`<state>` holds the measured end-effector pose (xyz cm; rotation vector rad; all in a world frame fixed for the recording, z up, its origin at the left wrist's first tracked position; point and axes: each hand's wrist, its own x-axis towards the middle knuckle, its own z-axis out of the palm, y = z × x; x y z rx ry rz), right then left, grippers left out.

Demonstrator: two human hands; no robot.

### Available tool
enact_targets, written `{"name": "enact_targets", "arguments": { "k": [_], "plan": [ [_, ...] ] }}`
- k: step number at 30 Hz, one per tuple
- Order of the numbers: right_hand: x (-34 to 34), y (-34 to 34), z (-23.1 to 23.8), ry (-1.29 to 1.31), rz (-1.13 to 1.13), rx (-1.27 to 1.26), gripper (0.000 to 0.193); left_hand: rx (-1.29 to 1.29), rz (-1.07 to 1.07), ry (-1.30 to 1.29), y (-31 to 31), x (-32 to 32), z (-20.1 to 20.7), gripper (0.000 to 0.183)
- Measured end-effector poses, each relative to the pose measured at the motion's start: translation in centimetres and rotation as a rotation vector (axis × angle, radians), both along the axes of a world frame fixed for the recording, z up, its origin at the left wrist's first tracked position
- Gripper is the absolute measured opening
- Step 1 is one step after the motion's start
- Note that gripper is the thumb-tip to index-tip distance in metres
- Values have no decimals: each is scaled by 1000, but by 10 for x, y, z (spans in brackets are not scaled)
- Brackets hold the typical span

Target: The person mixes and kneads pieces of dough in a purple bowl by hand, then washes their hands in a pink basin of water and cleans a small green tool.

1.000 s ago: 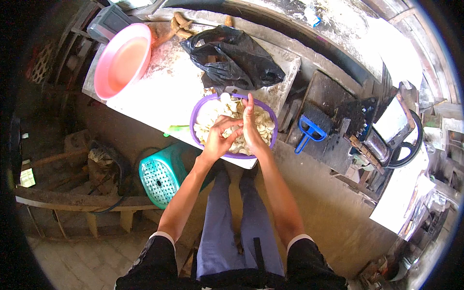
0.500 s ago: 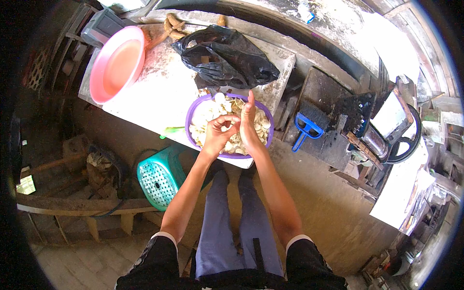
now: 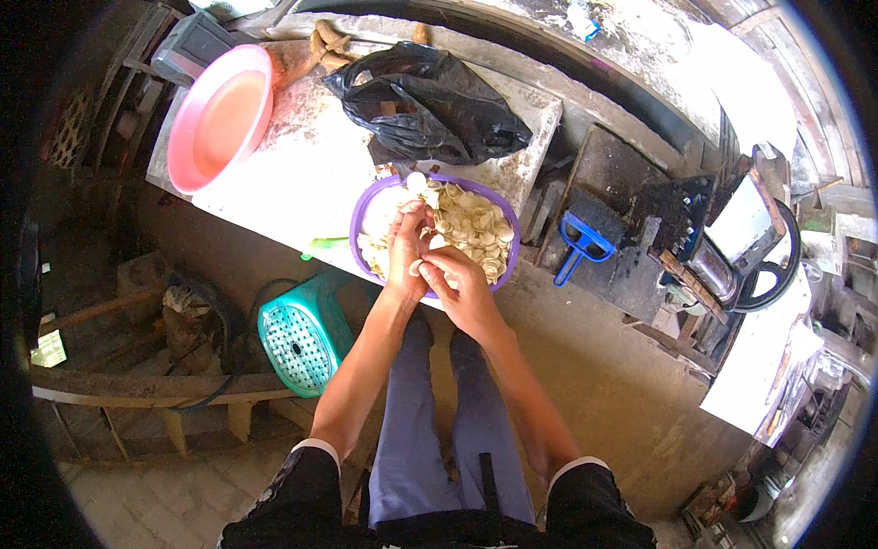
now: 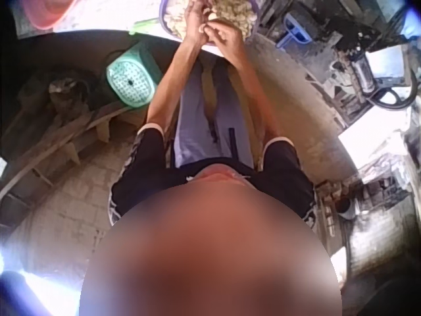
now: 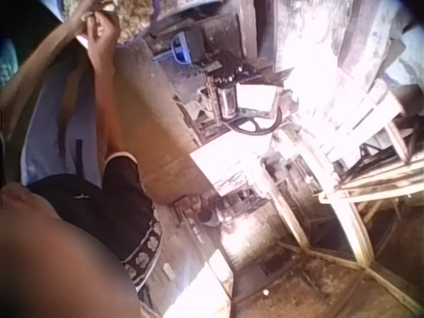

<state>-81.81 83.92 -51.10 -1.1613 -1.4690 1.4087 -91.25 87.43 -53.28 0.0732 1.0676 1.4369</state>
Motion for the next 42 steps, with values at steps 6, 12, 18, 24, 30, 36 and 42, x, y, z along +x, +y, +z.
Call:
{"name": "enact_targets", "arguments": {
  "k": [6,12,18,24,30,36,42],
  "plan": [
    [-3,-3,17,-262,-130,111,12,159,24,404,1,2,0,10],
    [2,6,18,-123,-312,-114,12,148,13,256,0,-5,16,13],
    [9,27,7,-211,-338,204,12,152,-164,241,-25,7,22,16],
    [-1,19,16,-49,-269,-2,12,105,-151,313,-38,-5,20,18],
    [8,12,-2,-558,-183,511,11,-84,-392,1178,-40,-34,29,26],
    [-1,3,7,-503,-195,329,11,100,-306,810,-55,-47,17,35],
    [-7,-12,22,-323,-98,300,16,163,-206,-70,-56,-34,35,65]
  ]
}}
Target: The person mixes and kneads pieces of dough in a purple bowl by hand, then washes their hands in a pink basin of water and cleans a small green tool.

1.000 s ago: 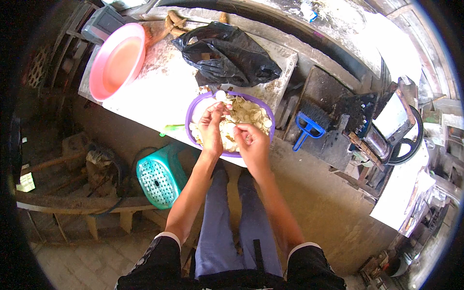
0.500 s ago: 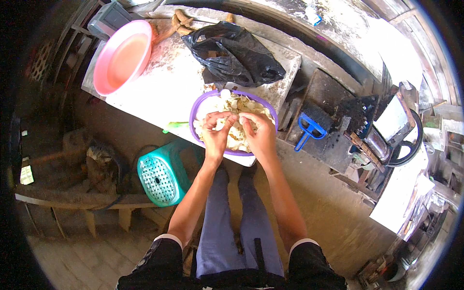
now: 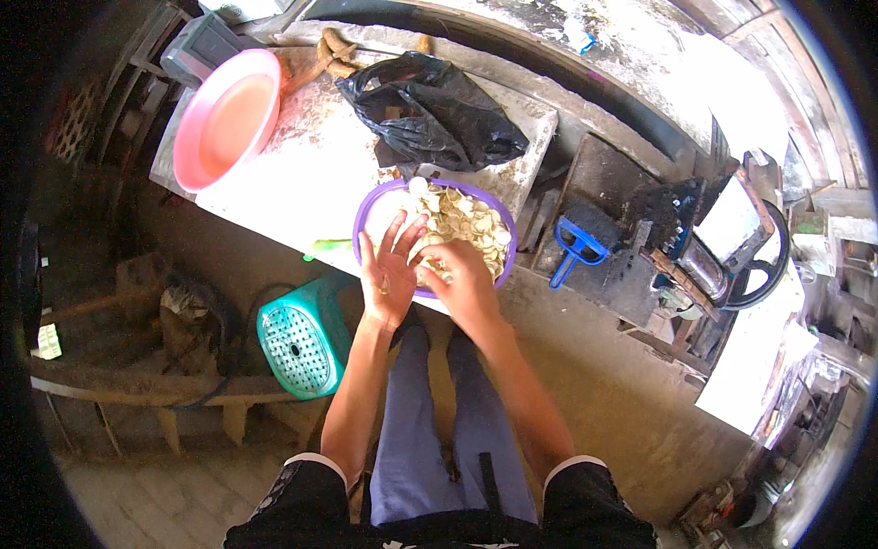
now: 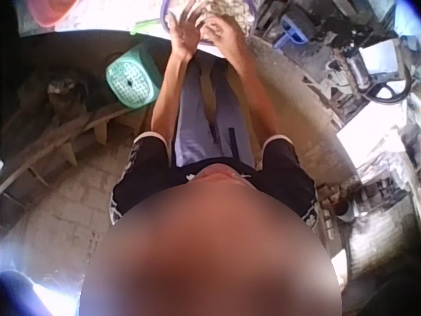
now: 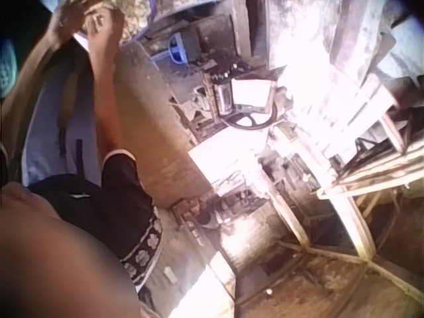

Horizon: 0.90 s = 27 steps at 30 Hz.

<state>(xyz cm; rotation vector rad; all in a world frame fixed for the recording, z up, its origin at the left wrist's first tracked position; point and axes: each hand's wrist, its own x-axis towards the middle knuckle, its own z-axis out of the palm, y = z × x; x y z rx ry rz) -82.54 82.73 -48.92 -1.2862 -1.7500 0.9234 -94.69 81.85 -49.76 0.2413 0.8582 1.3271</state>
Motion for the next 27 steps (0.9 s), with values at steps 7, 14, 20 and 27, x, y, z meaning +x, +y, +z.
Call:
{"name": "enact_targets", "arguments": {
  "k": [7,14,20,27],
  "plan": [
    [-18,-22,23,81,49,-43,24,60,-58,78,20,6,18,72],
    [-22,1,-4,471,19,-472,21,72,-299,294,37,-3,9,70],
    [-30,30,-12,-24,-176,0,15,131,-336,516,56,-31,-1,62],
    [-46,48,44,-458,-284,58,11,145,-286,708,67,-80,76,36]
  ]
}}
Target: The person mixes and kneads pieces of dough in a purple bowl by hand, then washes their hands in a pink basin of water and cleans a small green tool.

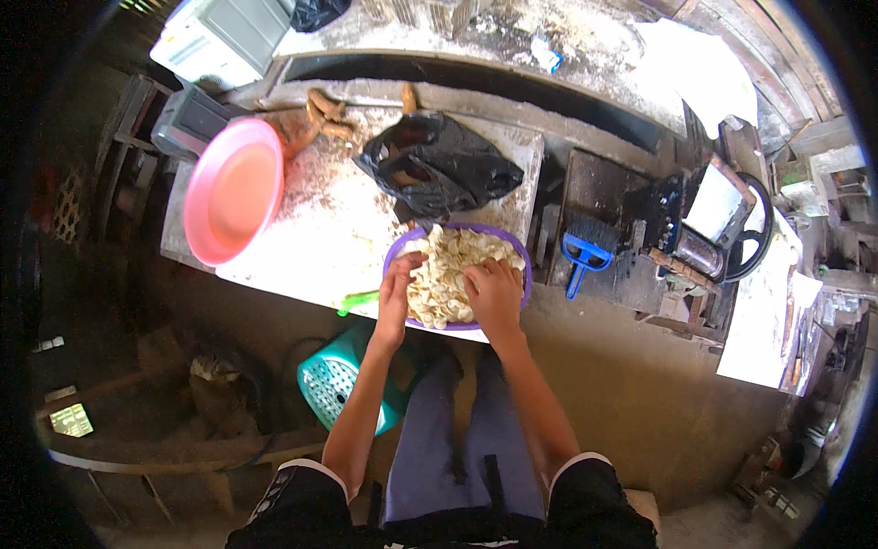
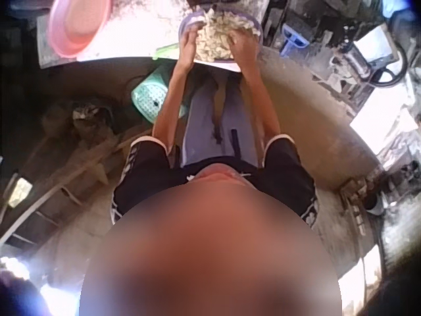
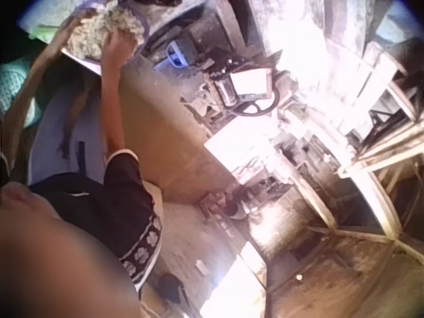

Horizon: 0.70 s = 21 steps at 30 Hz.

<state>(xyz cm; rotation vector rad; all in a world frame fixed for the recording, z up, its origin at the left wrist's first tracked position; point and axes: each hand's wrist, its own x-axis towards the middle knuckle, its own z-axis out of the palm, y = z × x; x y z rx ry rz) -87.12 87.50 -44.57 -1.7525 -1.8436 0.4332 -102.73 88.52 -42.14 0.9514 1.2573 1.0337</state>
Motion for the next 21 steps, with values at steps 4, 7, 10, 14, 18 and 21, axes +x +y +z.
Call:
{"name": "enact_targets", "arguments": {
  "k": [4,7,10,14,18,21],
  "plan": [
    [-6,-2,57,185,-76,-139,10,12,-36,-66,-5,-8,56,31],
    [3,-1,101,243,-70,-90,16,12,-69,-75,-5,3,102,31],
    [27,12,149,329,-70,-138,22,53,-102,-58,5,22,140,30],
    [86,47,179,378,-115,-169,21,72,-151,-58,37,78,177,30],
    [159,124,195,461,-89,-154,19,84,-150,-114,110,154,212,26],
    [221,205,196,396,-176,-206,18,86,-119,-97,189,223,223,25]
  ]
}}
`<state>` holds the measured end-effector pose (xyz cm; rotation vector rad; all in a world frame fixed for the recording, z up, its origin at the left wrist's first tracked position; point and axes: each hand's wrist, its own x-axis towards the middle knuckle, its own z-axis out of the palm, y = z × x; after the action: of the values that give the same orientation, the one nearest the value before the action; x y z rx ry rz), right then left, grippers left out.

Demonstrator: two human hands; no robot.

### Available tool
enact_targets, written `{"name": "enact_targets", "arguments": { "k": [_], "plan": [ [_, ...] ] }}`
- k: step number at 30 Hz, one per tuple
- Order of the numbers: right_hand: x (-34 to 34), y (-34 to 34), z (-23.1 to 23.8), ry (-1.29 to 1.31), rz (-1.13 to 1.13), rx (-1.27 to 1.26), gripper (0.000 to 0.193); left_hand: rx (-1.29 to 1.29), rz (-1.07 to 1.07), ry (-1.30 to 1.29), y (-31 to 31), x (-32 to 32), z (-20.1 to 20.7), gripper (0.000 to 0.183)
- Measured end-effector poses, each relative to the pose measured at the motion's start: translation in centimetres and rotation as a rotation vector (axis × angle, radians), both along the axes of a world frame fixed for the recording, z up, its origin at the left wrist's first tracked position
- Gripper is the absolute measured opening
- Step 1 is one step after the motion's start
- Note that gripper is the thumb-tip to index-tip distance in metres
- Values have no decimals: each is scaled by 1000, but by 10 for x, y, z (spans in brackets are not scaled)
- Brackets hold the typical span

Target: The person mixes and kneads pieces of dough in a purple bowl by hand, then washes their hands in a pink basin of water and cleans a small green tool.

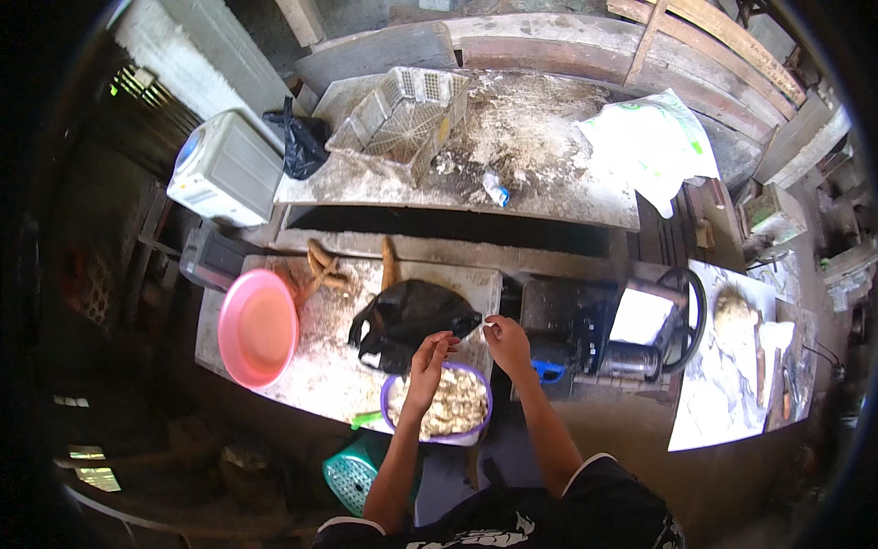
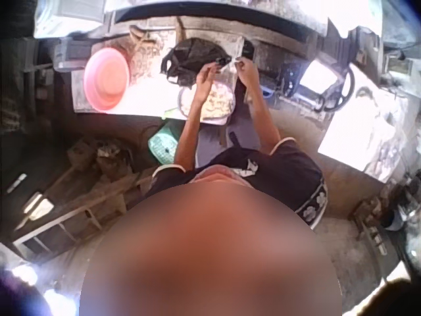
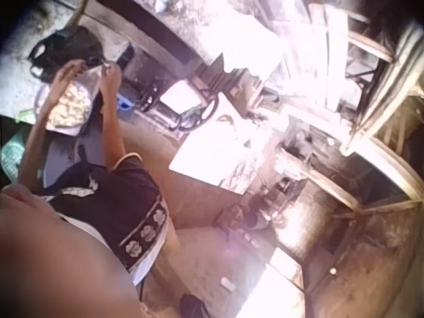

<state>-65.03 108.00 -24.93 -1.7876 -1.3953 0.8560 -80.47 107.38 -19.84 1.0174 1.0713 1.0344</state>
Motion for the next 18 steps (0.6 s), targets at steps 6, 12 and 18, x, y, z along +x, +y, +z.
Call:
{"name": "enact_targets", "arguments": {
  "k": [6,12,18],
  "plan": [
    [104,208,-55,60,-85,-14,23,-87,41,49,186,111,-53,25],
    [167,392,-133,117,-304,-43,39,-109,30,152,359,181,-118,25],
    [199,519,-193,-119,-286,56,43,-56,22,185,474,223,-191,26]
  ]
}}
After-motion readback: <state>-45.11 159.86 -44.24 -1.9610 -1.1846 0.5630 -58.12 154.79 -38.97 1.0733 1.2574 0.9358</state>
